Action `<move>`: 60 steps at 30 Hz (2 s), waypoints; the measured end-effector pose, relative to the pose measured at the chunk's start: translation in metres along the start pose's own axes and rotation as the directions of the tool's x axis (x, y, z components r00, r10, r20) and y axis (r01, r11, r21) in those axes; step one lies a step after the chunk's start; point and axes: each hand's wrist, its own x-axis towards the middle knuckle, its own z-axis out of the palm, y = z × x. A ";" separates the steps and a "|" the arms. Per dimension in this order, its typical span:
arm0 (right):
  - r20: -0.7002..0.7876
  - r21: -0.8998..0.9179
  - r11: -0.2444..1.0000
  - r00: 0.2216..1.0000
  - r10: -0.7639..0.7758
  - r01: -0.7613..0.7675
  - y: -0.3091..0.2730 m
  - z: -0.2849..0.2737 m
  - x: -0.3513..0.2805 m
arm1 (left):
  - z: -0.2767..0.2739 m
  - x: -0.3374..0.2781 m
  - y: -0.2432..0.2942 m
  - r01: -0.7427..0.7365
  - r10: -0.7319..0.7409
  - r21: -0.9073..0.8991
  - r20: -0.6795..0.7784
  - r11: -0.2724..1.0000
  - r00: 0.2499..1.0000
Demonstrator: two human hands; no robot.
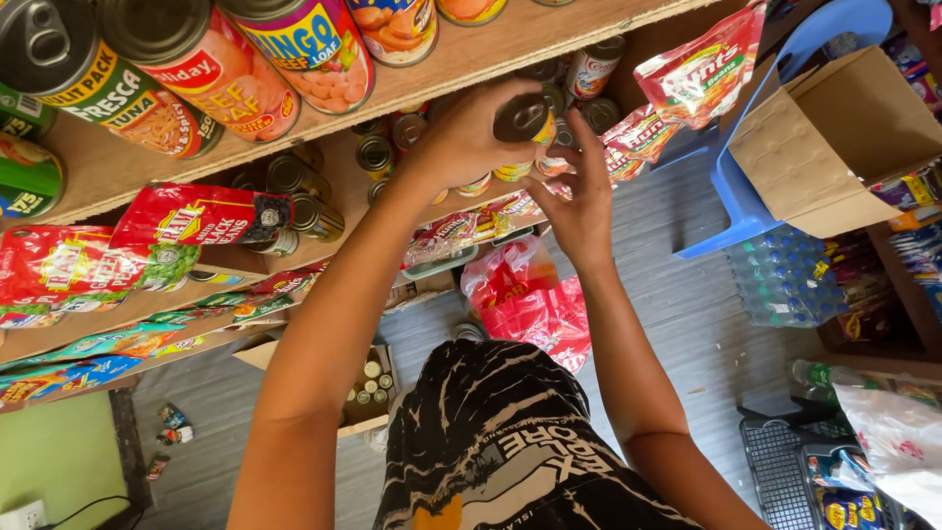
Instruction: Organizing and stocking various canned food items onto grocery store shelves.
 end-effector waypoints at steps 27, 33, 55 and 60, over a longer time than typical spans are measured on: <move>0.058 -0.091 0.957 0.958 0.280 -0.274 0.004 -0.020 -0.076 | 0.024 0.029 -0.054 -0.067 0.101 0.390 -0.068 0.919 0.993; 0.068 -0.084 0.957 0.957 0.284 -0.278 -0.003 -0.018 -0.079 | 0.023 0.028 -0.041 -0.012 0.052 0.422 -0.083 0.906 0.995; 0.117 -0.079 0.946 0.940 0.321 -0.313 0.001 -0.015 -0.085 | 0.002 0.028 -0.045 -0.154 0.128 0.431 0.089 0.889 0.988; 0.180 -0.084 0.951 0.934 0.307 -0.296 0.012 -0.009 -0.094 | 0.010 -0.016 -0.025 -0.142 0.206 0.438 -0.103 0.888 0.973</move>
